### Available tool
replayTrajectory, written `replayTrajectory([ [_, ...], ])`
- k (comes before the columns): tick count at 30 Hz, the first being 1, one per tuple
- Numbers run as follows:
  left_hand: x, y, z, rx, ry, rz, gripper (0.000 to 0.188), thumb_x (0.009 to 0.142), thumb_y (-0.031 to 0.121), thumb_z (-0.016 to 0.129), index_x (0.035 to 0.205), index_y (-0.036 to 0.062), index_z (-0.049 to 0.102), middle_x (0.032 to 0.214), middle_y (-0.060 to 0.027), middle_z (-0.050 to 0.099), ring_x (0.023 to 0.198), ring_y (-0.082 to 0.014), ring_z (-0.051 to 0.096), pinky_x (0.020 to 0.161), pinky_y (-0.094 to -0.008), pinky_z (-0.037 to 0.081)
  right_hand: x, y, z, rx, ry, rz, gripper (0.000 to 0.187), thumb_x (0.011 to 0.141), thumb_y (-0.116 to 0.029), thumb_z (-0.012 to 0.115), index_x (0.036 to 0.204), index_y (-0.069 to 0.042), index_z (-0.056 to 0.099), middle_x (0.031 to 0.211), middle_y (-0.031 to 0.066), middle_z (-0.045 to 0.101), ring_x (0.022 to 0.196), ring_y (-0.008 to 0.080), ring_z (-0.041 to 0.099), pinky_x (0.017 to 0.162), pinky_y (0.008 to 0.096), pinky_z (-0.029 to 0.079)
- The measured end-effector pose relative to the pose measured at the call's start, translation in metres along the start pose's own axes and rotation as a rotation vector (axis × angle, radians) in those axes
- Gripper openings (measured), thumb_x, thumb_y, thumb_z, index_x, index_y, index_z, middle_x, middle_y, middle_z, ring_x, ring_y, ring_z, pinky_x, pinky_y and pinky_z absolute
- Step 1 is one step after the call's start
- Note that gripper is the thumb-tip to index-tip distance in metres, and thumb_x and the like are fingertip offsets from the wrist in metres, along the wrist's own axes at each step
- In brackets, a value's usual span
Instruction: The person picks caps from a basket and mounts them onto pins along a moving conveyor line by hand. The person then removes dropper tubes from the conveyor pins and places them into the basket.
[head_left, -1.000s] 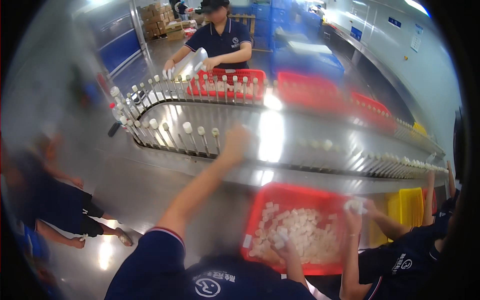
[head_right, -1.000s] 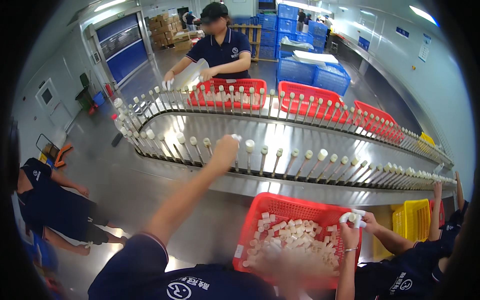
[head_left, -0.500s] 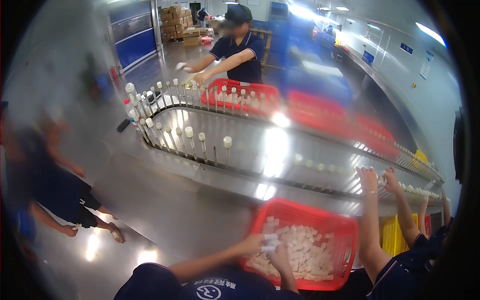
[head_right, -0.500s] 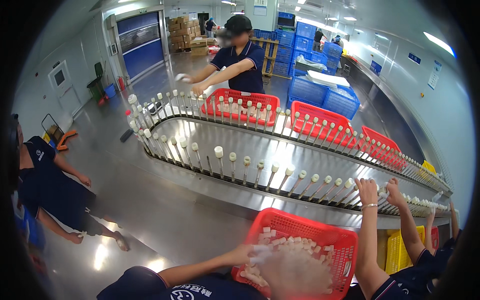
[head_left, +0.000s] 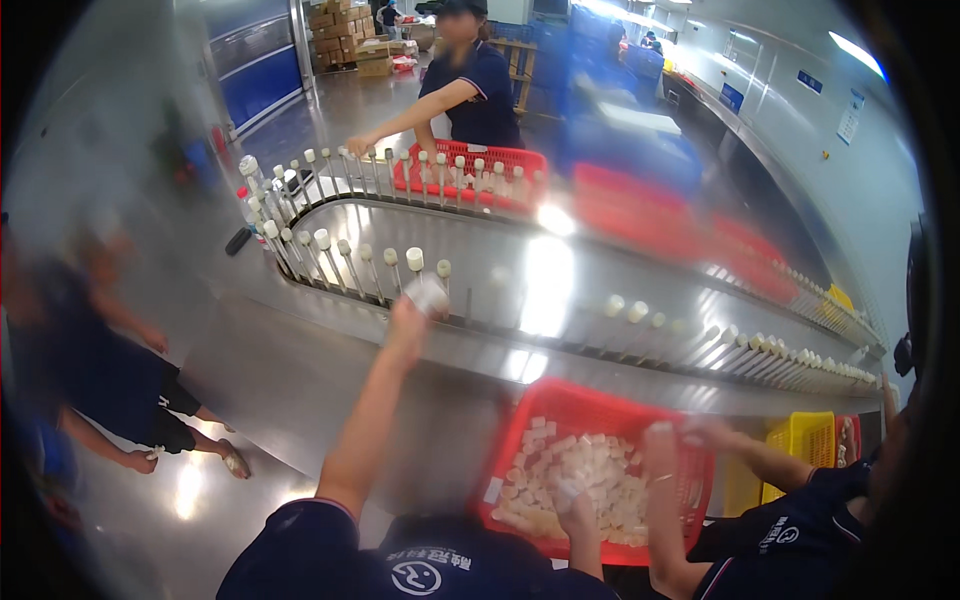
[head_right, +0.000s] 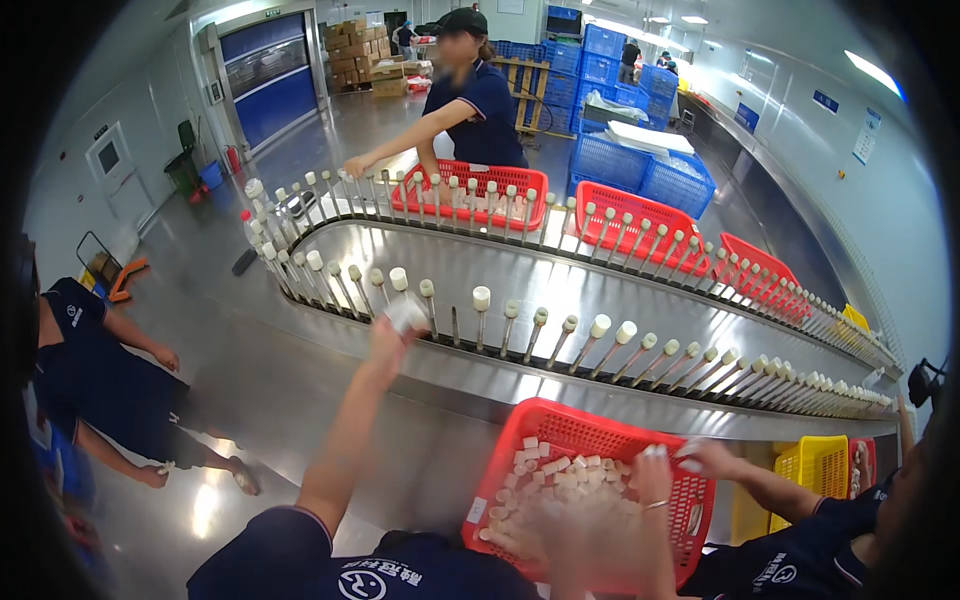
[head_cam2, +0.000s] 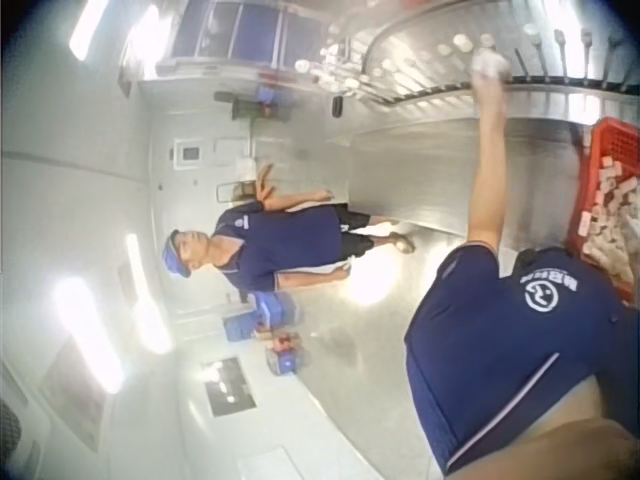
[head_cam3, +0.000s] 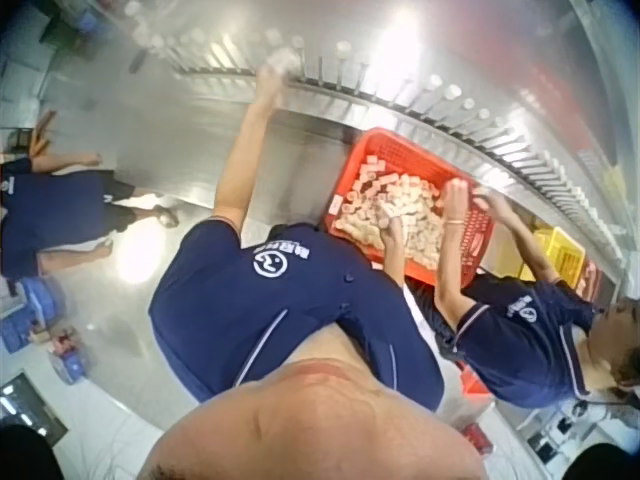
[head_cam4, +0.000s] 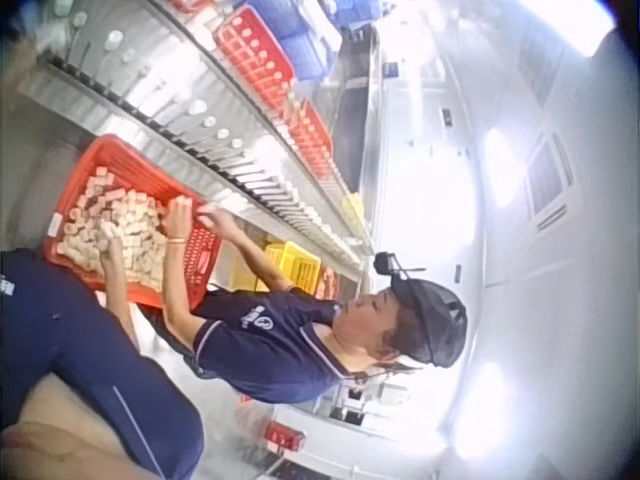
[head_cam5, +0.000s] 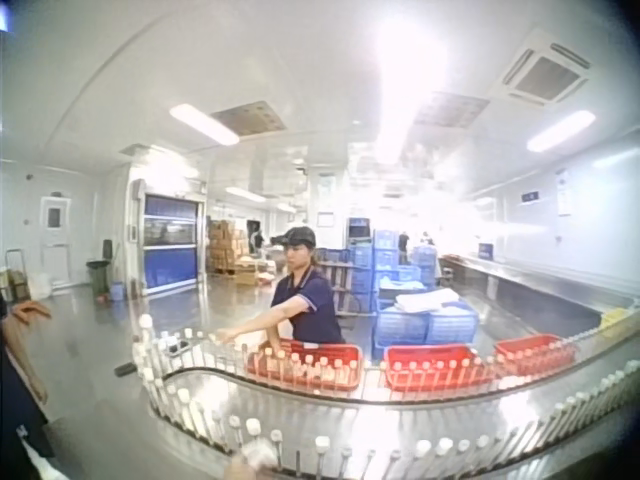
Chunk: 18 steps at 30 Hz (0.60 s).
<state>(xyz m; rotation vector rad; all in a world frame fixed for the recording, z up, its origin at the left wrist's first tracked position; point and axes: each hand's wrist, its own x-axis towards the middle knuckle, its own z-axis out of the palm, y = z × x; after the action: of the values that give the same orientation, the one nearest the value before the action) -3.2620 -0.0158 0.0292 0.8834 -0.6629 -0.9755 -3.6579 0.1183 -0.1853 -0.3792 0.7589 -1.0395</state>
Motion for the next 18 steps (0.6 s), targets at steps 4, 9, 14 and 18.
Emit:
replayTrajectory([
  [4,0.068,0.027,-0.026,0.742,0.325,0.614,0.031,0.081,0.014,0.056,0.109,0.0002,0.054,0.103,-0.0106,0.059,0.089,-0.0192,0.058,0.076,-0.0295,0.046,-0.002,-0.007,0.013,0.154,0.179,0.057,0.017,0.081,-0.004,0.054,0.096,-0.009,0.048,0.085,0.0022,0.051,0.070,0.0139,0.053,0.057,0.0222,0.043],
  [9,0.057,0.004,-0.002,0.974,0.123,0.462,0.032,0.079,0.014,0.058,0.108,0.0006,0.056,0.102,-0.0177,0.059,0.095,-0.0263,0.057,0.081,-0.0324,0.044,0.004,-0.008,0.035,-0.048,0.212,-0.073,0.008,0.083,-0.007,0.051,0.089,-0.012,0.050,0.084,0.0013,0.050,0.069,0.0105,0.051,0.057,0.0225,0.043],
  [14,0.062,-0.029,0.012,1.015,0.079,0.568,0.035,0.081,0.014,0.054,0.114,0.0040,0.051,0.107,-0.0173,0.056,0.097,-0.0306,0.055,0.083,-0.0339,0.042,0.056,-0.059,0.152,-0.792,-0.075,-0.571,0.008,0.084,-0.013,0.049,0.078,-0.008,0.049,0.076,0.0007,0.052,0.065,0.0078,0.049,0.055,0.0217,0.041],
  [18,0.032,-0.044,0.043,1.365,-0.089,0.186,0.046,0.078,0.013,0.053,0.121,0.0024,0.043,0.112,-0.0190,0.053,0.102,-0.0323,0.051,0.086,-0.0369,0.040,0.145,-0.123,0.254,-0.996,0.011,-0.752,0.026,0.075,-0.018,0.066,0.094,-0.003,0.056,0.084,0.0083,0.062,0.077,0.0160,0.059,0.065,0.0265,0.044],
])
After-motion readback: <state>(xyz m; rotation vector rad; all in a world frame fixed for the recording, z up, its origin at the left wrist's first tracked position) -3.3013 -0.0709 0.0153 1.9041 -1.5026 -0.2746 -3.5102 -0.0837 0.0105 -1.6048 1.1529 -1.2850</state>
